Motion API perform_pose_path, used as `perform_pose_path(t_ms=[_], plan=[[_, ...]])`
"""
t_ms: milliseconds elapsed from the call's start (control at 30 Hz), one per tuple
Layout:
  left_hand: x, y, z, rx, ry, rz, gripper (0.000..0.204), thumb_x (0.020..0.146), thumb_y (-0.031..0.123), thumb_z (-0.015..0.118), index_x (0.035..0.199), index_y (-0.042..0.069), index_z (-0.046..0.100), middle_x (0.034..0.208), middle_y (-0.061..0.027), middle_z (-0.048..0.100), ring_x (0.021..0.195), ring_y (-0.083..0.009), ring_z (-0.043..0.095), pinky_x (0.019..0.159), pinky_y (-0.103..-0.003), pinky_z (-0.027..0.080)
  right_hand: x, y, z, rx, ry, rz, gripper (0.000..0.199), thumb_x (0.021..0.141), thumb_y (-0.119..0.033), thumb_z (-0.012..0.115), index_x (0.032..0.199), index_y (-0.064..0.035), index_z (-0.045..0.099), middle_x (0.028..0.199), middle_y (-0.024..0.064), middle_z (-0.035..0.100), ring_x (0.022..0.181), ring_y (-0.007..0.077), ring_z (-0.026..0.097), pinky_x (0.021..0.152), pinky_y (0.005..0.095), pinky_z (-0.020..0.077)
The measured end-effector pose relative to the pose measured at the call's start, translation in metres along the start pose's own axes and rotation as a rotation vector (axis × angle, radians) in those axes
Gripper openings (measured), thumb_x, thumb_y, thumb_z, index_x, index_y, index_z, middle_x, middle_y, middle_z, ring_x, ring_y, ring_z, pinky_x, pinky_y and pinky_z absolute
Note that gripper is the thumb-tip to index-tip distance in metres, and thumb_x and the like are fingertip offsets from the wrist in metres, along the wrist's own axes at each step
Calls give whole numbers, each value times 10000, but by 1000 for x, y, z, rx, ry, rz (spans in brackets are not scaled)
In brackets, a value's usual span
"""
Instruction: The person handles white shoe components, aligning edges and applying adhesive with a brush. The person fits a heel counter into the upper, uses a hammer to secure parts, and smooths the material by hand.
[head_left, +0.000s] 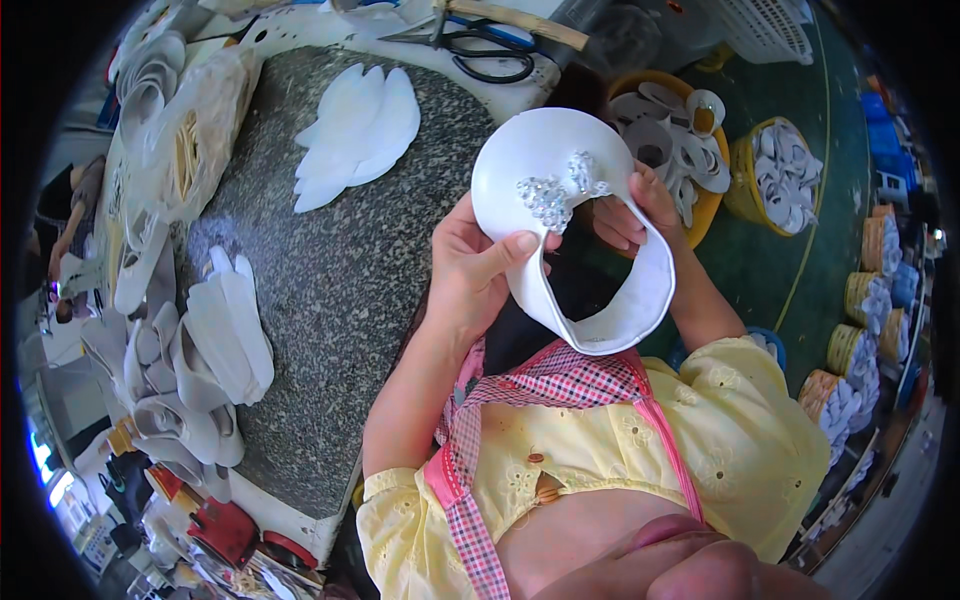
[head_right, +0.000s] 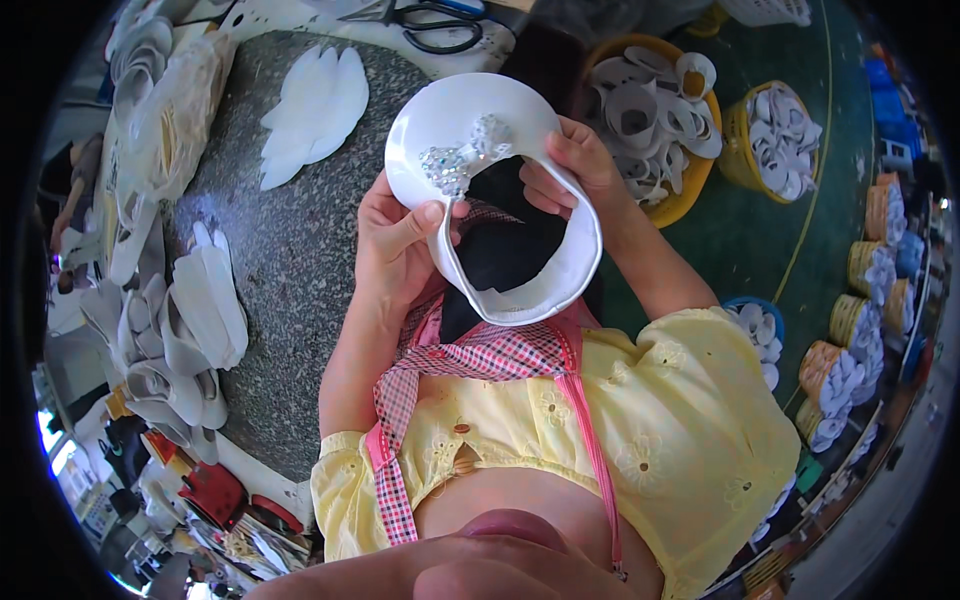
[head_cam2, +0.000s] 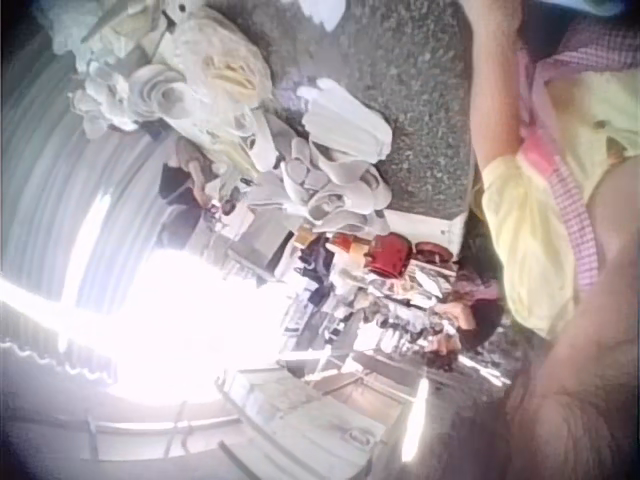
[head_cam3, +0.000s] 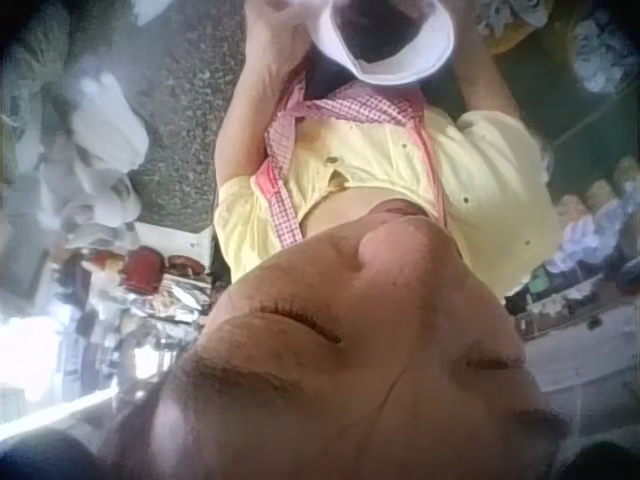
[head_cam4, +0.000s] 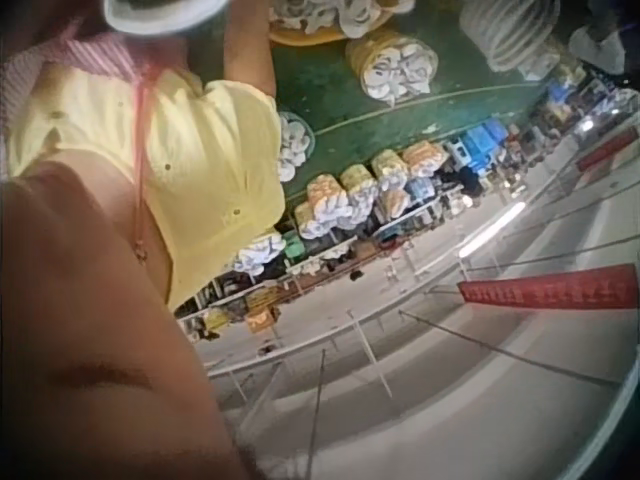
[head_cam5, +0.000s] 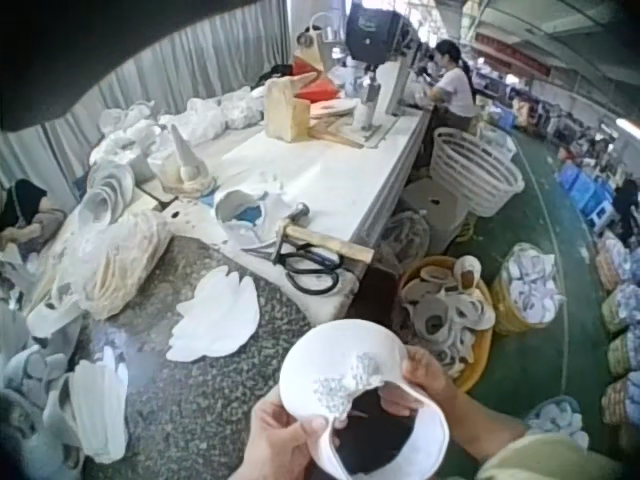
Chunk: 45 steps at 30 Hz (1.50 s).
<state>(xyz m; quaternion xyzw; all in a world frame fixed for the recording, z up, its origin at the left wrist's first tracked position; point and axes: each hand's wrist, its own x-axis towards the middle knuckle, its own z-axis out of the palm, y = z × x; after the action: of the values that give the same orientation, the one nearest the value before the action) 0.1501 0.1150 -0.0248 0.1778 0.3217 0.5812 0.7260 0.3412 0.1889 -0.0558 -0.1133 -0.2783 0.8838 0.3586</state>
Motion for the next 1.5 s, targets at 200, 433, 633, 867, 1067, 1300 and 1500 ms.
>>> perform_pose_path(t_ms=[200,433,633,867,1067,1300,1500], plan=[[16,-17,-37,1151,192,319,665,692,121,699,1255,41,355,1106,-173,540,1019,-224,536,823,-299,444,-20,-38,-36,-1026,437,-384,172,796,-165,603,777,2,567,625,23,535,577,54,484,478,220,382],[2,-16,-40,982,51,-47,352,790,44,587,1125,-14,496,1048,-117,569,993,-168,534,865,-275,415,-95,-102,-181,-2375,850,-95,197,788,-252,560,896,-86,555,727,142,566,668,268,564,569,388,422],[-9,-23,-45,902,75,-87,259,798,80,579,1039,-12,554,959,-98,616,893,-144,583,797,-256,446,-229,-8,-297,-1626,678,1043,689,810,-428,499,1304,-1,276,1341,168,306,1241,293,291,1009,381,244],[-12,-7,-38,837,102,-87,257,813,64,561,1054,-24,546,967,-105,611,913,-145,568,818,-255,432,-264,-8,-299,-1309,1160,724,415,784,-244,583,1077,47,539,1075,167,567,1006,273,535,861,309,396],[-33,38,-54,837,219,94,242,822,64,544,1051,-14,550,945,-95,612,893,-133,563,808,-247,433,-84,-70,-213,-1761,1017,-267,202,807,-120,534,978,-29,591,877,104,617,818,216,584,736,299,444],[-74,73,-94,723,372,313,243,828,93,548,1046,-14,547,941,-90,613,895,-130,568,807,-253,435,159,24,84,-1814,-392,-1050,254,657,-97,623,911,-102,607,1102,70,529,1053,288,449,902,373,319],[-128,90,-128,816,721,429,225,812,79,556,1014,-20,569,906,-80,626,858,-122,581,769,-232,439,320,60,64,-1984,-2,-945,349,634,-189,675,933,-83,529,979,99,526,966,284,459,810,392,372]])
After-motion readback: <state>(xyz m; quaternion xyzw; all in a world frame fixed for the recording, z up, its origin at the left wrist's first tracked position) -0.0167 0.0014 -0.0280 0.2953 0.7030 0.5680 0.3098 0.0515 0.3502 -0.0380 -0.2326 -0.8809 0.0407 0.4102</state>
